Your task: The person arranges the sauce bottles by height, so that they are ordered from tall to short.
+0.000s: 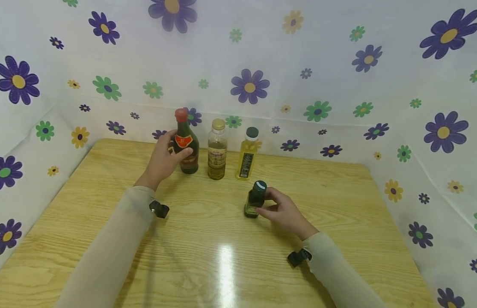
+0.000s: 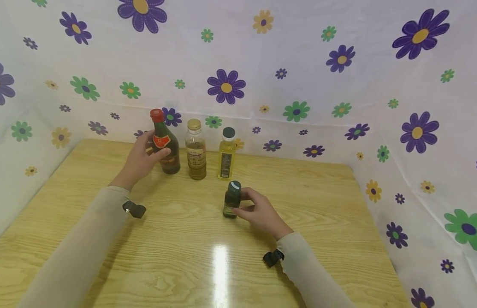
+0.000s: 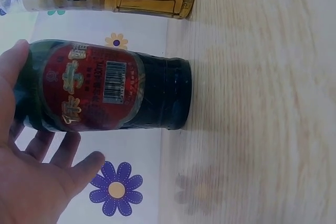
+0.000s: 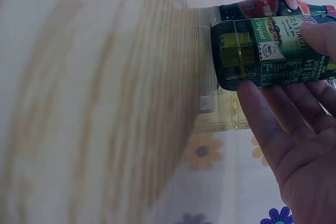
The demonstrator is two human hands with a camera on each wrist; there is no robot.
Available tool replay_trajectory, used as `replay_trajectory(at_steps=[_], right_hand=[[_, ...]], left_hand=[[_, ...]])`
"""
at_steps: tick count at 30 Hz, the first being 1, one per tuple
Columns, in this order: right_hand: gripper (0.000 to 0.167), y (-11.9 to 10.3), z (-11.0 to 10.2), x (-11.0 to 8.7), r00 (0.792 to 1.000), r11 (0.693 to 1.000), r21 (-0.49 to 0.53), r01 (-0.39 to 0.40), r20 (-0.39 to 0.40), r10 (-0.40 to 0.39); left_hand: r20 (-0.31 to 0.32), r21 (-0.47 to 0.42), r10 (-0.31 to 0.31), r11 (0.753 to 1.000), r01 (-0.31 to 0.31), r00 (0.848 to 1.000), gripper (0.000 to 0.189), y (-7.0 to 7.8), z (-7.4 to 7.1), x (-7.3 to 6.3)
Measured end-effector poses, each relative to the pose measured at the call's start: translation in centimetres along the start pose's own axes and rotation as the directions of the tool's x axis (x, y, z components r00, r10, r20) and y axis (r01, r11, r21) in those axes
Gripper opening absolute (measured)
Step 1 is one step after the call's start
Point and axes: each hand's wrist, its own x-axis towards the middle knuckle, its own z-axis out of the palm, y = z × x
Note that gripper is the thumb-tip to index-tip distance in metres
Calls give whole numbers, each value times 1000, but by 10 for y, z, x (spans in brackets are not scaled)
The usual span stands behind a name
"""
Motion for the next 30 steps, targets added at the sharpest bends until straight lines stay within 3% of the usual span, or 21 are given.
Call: replay_trajectory(at_steps=[8,15,30], right_hand=[[40,-2,1,0,1000,1000,-15,20,-15,-20],[40,-1,1,0,1000,1000,-8,14,-11,-14],[38,3,0,-3,998,998,-40,39,-39,-40]], left_hand=[[-13,21,-51,998,52,999,80,-2,-1,-2],[19,-2,-113,994,113,993,84,1,-2,-3],[16,-13,-101,995,101,995,84,3,-1,-5]])
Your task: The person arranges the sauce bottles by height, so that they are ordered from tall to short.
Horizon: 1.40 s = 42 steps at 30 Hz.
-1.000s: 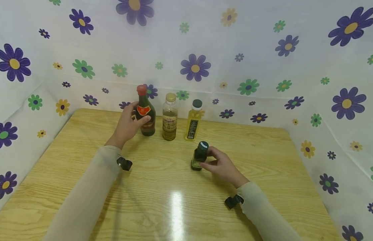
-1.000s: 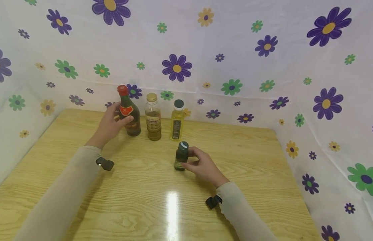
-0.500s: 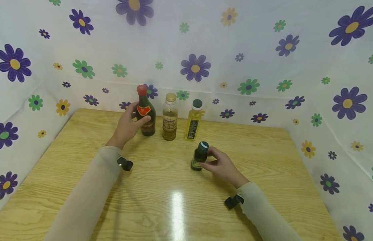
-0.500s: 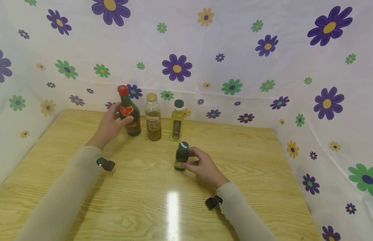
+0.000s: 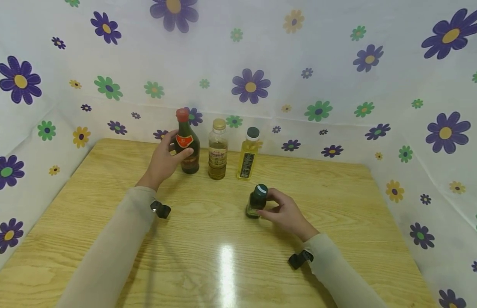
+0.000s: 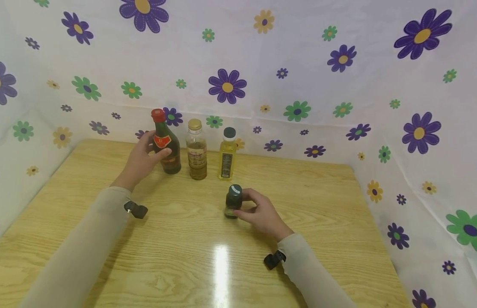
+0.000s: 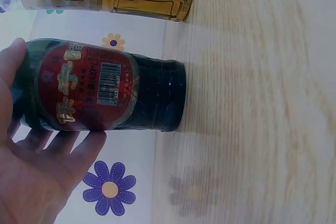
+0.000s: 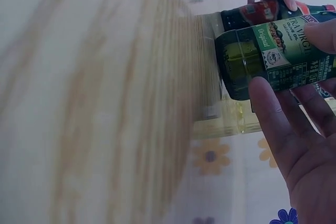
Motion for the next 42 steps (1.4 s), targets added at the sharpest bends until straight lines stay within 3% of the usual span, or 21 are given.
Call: replay_trajectory(at_steps=[7,14,20,27,35,42], right_hand=[[44,0,-6,-3,996,1000,-16,-6,-88,4],[42,5,-19,-7,980,1000,-4,-12,-201,12],[44,5,-32,-8,967,999,-15,-34,-253,29],[41,-12,-49,-6,962,994,-76,-76,-268,53],[46,12,-63,15,966,991,-112,-70,-256,39],[48,16,-67,34,968,991,-107,-77,-247,48]], left_hand=[[2,1,-14,1000,14,1000,84,-2,0,3],[6,-7,-27,1000,27,1000,86,-3,1,4],[7,-3,-32,999,32,999,89,-5,1,5],[5,-1,-49,999,49,999,89,-5,3,6],[-9,1,-32,1000,32,999,86,-8,2,5],[-10,1,-11,1000,11,1000,86,-8,2,3]])
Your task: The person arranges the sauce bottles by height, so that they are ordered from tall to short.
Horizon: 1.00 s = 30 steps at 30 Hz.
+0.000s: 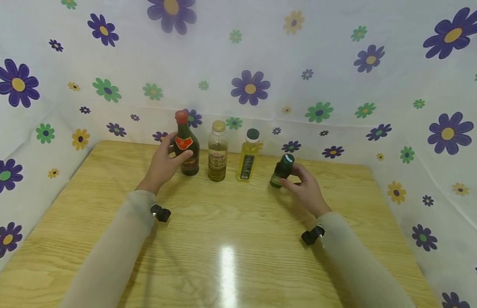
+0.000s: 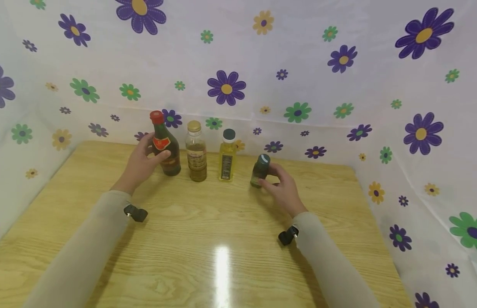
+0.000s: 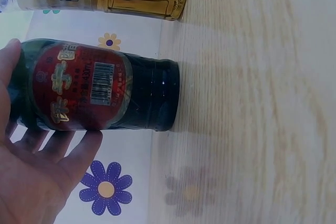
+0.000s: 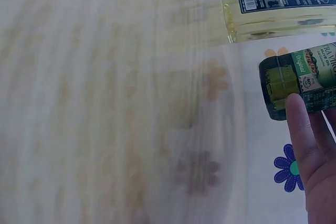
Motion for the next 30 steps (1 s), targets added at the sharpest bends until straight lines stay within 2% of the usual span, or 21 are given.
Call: replay_trajectory(at_steps=[9,15,22,30], right_hand=[[51,-2,7,17,1000,999,45,16,22,-17],[54,0,10,24,999,999,32,17,36,-18],[52,3,12,28,999,999,33,26,41,-28],[51,5,15,29,999,999,39,28,37,-29]], left_hand=[[-8,-3,15,1000,-16,1000,84,2,1,-2],[-9,-9,20,1000,-21,1000,83,0,1,-2],[-10,0,15,1000,-15,1000,83,3,1,-4],[-5,5,-1,1000,1,1000,86,-1,0,-2]])
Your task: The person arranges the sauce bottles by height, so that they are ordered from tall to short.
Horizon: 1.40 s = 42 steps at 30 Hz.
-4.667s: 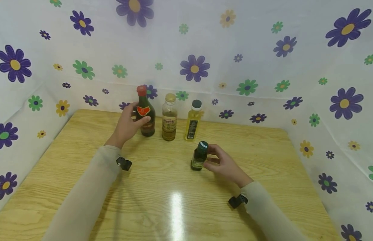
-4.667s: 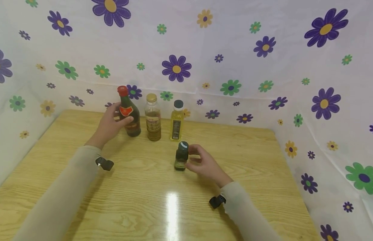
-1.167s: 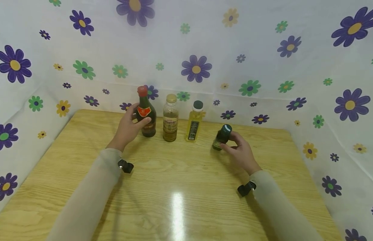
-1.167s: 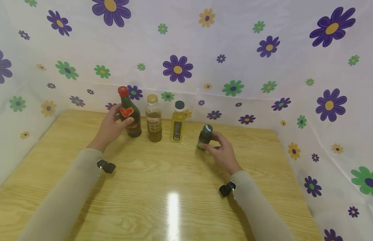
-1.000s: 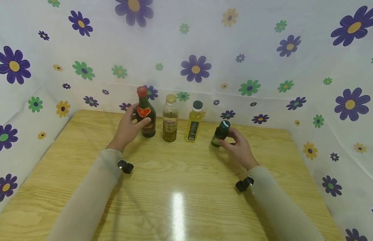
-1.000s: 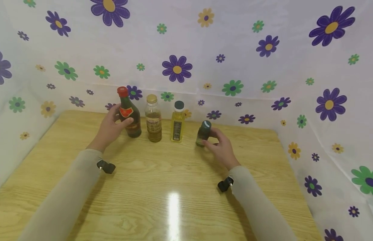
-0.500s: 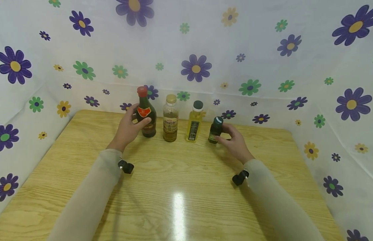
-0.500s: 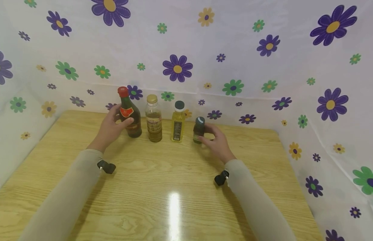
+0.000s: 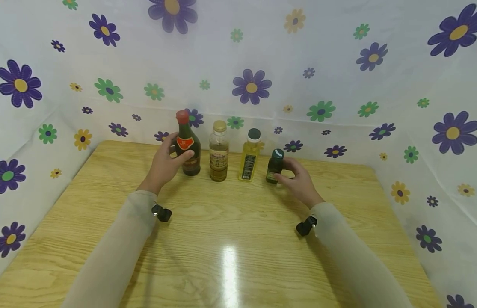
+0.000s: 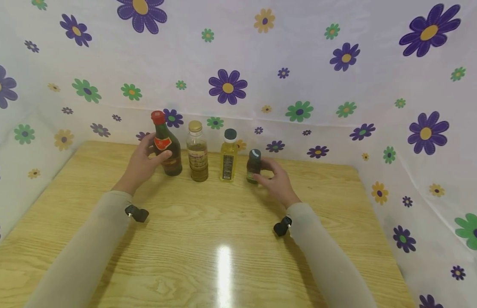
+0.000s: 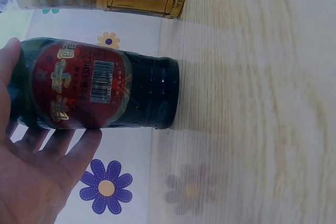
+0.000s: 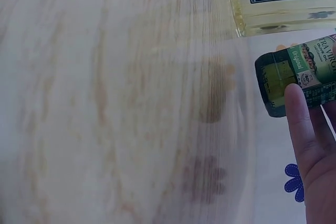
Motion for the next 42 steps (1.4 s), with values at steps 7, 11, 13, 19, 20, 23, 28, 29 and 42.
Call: replay_trajectory(at_steps=[7,11,13,19,20,23,28,29,42], right_hand=[[50,2,1,1,1000,1000,13,10,0,-10],[50,3,2,2,1000,1000,20,9,6,-9],[49,4,2,2,1000,1000,20,12,8,-12],[50,6,3,4,1000,999,34,2,29,-3],[50,7,3,4,999,999,36,-6,32,5],[51,9,2,4,999,999,43,-33,37,31],[51,11,1,4,997,997,51,-57,46,54],[51,11,1,4,997,996,60,-59,49,56],[53,16,-4,7,992,991,103,-83,107,72]], left_hand=[[-1,7,-4,1000,4,1000,87,0,0,1],[-5,4,-1,1000,1,1000,86,2,0,-1],[-6,3,0,1000,0,1000,86,3,0,-1],[-6,-1,-8,1000,8,1000,86,2,0,0],[-6,-1,-9,1000,9,1000,85,2,0,-1],[-1,2,-8,1000,8,1000,87,1,0,0],[-3,-3,-5,1000,5,1000,86,1,0,1],[-4,-5,-4,1000,4,1000,86,0,0,1],[-22,-6,10,1000,-10,1000,82,-2,3,0]])
